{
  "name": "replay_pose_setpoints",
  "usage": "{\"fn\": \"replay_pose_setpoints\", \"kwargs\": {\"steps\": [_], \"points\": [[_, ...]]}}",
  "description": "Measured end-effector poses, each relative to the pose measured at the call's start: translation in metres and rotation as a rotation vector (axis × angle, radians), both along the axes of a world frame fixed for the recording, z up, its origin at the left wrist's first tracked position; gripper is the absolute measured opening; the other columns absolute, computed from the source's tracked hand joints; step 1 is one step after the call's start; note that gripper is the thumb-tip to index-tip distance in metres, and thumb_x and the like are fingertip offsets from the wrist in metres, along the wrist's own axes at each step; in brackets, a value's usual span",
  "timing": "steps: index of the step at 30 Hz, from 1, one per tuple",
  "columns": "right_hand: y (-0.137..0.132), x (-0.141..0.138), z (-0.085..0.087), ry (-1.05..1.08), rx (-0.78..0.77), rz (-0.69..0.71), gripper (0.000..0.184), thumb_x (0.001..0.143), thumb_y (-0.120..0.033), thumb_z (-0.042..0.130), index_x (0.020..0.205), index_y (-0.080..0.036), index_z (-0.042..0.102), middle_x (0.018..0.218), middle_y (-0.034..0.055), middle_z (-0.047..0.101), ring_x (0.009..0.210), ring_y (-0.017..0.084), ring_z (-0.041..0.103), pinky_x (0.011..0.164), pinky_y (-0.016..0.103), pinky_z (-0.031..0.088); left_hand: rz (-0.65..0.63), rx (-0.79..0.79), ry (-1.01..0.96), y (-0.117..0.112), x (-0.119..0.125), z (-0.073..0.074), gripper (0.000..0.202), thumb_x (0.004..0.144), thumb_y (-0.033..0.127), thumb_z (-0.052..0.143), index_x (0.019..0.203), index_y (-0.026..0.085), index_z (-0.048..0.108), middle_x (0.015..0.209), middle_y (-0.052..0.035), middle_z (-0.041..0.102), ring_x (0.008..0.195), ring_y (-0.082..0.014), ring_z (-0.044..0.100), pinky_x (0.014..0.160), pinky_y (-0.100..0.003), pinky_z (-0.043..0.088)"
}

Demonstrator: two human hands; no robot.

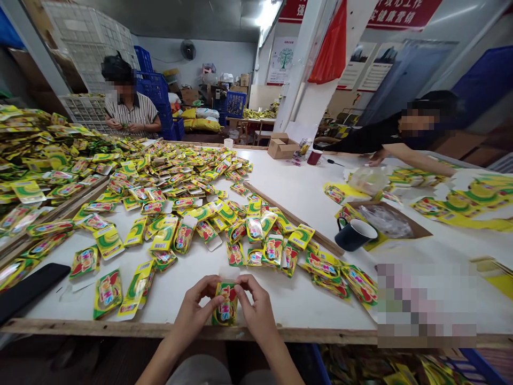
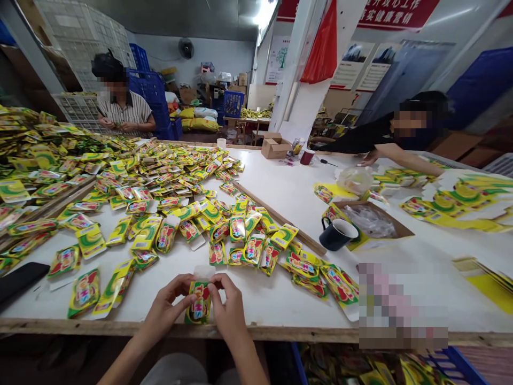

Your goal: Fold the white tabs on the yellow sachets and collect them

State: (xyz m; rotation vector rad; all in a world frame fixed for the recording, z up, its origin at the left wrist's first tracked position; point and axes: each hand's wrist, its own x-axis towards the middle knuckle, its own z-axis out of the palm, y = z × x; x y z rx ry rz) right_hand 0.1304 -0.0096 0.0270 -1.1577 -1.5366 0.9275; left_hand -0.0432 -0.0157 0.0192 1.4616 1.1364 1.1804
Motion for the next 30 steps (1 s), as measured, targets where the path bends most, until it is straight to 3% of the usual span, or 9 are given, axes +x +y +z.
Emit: {"fn": "replay_pose_setpoints", "kwargs": {"steps": [3,6,9,14,19,24,30], "points": [[0.007,-0.006,0.002,0.016,0.035,-0.017,0.013,0.09,-0.028,0.054,0.082,-0.02,0.061,0.082,0.0028,0.064,0.078,0.017,0.062,0.072,0.025,0.05,0.077,0.021,-0.017,0.005,-0.001,0.001,0.017,0.081,0.033,0.065,0.089,0.018,0.069,0.09,-0.0064,0.07,0.087,-0.0217,0.066,0.078,-0.031,0.054],[0.009,-0.008,-0.005,0.089,0.006,-0.052,0.013,0.088,-0.026,0.055,0.099,-0.02,0.061,0.088,0.0043,0.068,0.082,0.018,0.065,0.075,0.027,0.052,0.14,0.005,-0.113,0.01,0.005,-0.002,0.022,0.08,0.035,0.066,0.095,0.019,0.067,0.096,-0.008,0.071,0.096,-0.0241,0.066,0.084,-0.035,0.054],[0.008,-0.005,-0.013,0.092,-0.019,-0.062,0.02,0.089,-0.028,0.054,0.107,-0.02,0.061,0.095,0.0061,0.069,0.087,0.02,0.066,0.078,0.029,0.053,0.116,-0.037,-0.146,0.012,0.011,-0.005,0.027,0.081,0.036,0.065,0.102,0.019,0.065,0.094,-0.0075,0.072,0.092,-0.023,0.068,0.084,-0.036,0.055],[0.003,-0.002,-0.012,0.056,0.04,-0.051,0.014,0.088,-0.03,0.058,0.091,-0.019,0.067,0.093,0.0061,0.069,0.085,0.019,0.065,0.074,0.027,0.053,0.069,0.002,-0.011,0.011,0.014,0.001,0.019,0.083,0.035,0.062,0.084,0.018,0.07,0.09,-0.0072,0.072,0.089,-0.0225,0.067,0.081,-0.032,0.053],[0.003,-0.005,-0.008,0.02,0.018,-0.106,0.014,0.087,-0.03,0.059,0.089,-0.019,0.066,0.083,0.0043,0.068,0.073,0.018,0.063,0.068,0.026,0.051,0.096,-0.037,-0.005,0.011,0.016,0.006,0.017,0.081,0.032,0.063,0.09,0.018,0.069,0.086,-0.0052,0.071,0.082,-0.0204,0.066,0.076,-0.03,0.053],[0.008,-0.007,-0.004,0.008,-0.042,-0.15,0.015,0.084,-0.031,0.061,0.089,-0.018,0.065,0.073,0.002,0.067,0.065,0.017,0.06,0.063,0.024,0.049,0.171,-0.091,-0.025,0.017,0.021,0.005,0.016,0.078,0.03,0.067,0.087,0.017,0.07,0.07,-0.0012,0.068,0.067,-0.0165,0.061,0.064,-0.024,0.049],[0.009,-0.007,-0.003,0.053,-0.09,-0.125,0.014,0.085,-0.03,0.058,0.082,-0.018,0.064,0.074,0.0021,0.066,0.067,0.016,0.06,0.061,0.023,0.047,0.127,-0.117,-0.07,0.015,0.018,-0.001,0.017,0.08,0.031,0.066,0.085,0.016,0.071,0.079,-0.0044,0.072,0.075,-0.0189,0.065,0.071,-0.027,0.052]]}}
